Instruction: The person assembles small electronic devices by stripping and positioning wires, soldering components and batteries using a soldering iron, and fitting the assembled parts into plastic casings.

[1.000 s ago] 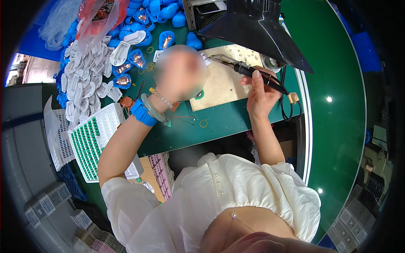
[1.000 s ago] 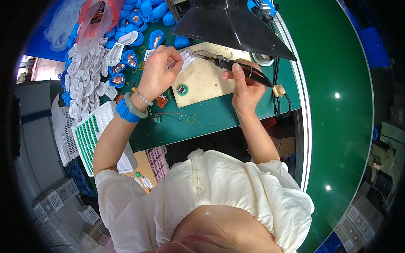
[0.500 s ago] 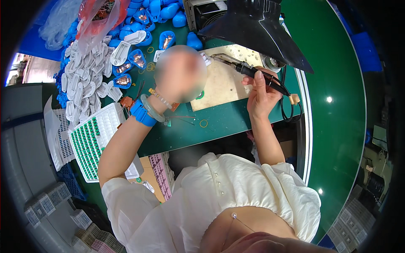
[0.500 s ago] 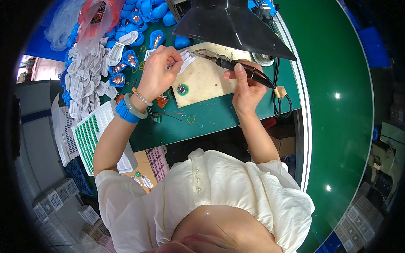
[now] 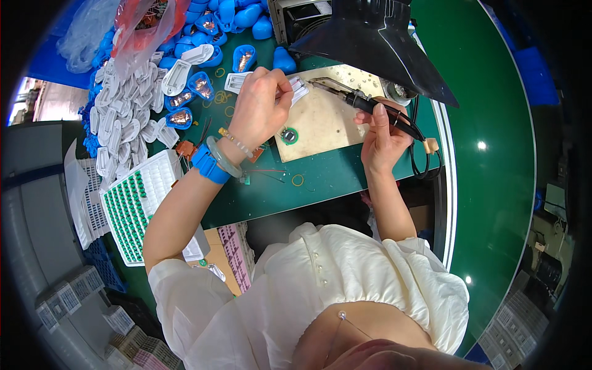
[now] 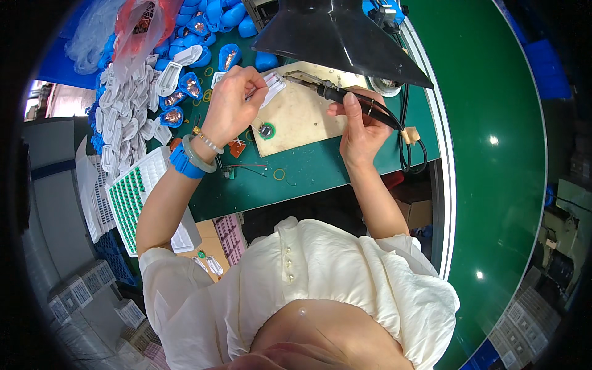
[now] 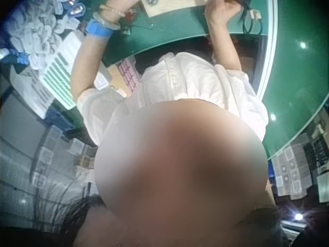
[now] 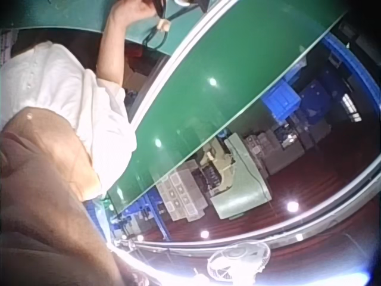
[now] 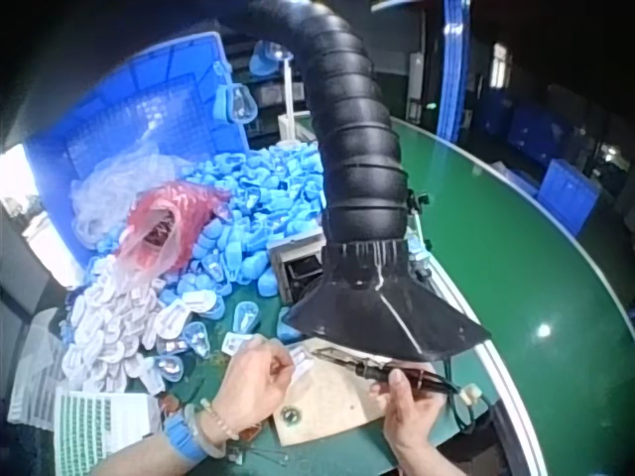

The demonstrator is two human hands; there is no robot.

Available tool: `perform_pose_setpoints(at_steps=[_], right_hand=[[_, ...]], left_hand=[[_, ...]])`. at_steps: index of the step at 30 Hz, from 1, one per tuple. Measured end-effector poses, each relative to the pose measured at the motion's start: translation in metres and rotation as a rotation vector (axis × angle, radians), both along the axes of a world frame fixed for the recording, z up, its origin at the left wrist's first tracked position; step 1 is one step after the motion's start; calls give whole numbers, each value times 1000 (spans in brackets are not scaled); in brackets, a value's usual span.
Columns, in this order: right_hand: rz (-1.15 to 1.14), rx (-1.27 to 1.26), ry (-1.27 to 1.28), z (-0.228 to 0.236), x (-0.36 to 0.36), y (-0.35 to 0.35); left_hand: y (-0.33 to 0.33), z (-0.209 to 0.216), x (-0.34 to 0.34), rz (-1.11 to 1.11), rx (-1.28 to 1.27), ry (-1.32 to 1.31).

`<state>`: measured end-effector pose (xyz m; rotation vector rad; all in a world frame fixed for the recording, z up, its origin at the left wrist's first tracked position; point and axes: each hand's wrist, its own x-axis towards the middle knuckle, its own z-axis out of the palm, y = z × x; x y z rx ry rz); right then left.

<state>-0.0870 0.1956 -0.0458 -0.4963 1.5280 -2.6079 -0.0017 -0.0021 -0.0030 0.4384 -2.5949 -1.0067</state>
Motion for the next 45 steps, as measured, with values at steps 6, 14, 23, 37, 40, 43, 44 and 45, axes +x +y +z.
perform_pose_setpoints(at_steps=[6,14,23,37,40,43,44,45], right_hand=[[-1,7,6,0,0,1],[-8,14,-14,1,0,1],[-6,17,-7,2,1,1],[-10,20,-21,4,1,0],[-8,20,-20,3,1,0],[-7,19,-20,3,1,0],[-7,20,-24,3,1,0],[-7,20,-24,3,1,0]], left_hand=[[1,3,0,0,-19,2],[0,4,2,-23,-97,-12],[-1,5,3,-35,-57,-8],[0,3,0,-20,-106,-8],[1,3,0,-13,-110,-12],[1,3,0,-12,-121,-18],[1,3,0,-12,-121,-18],[1,3,0,-10,-116,-21]])
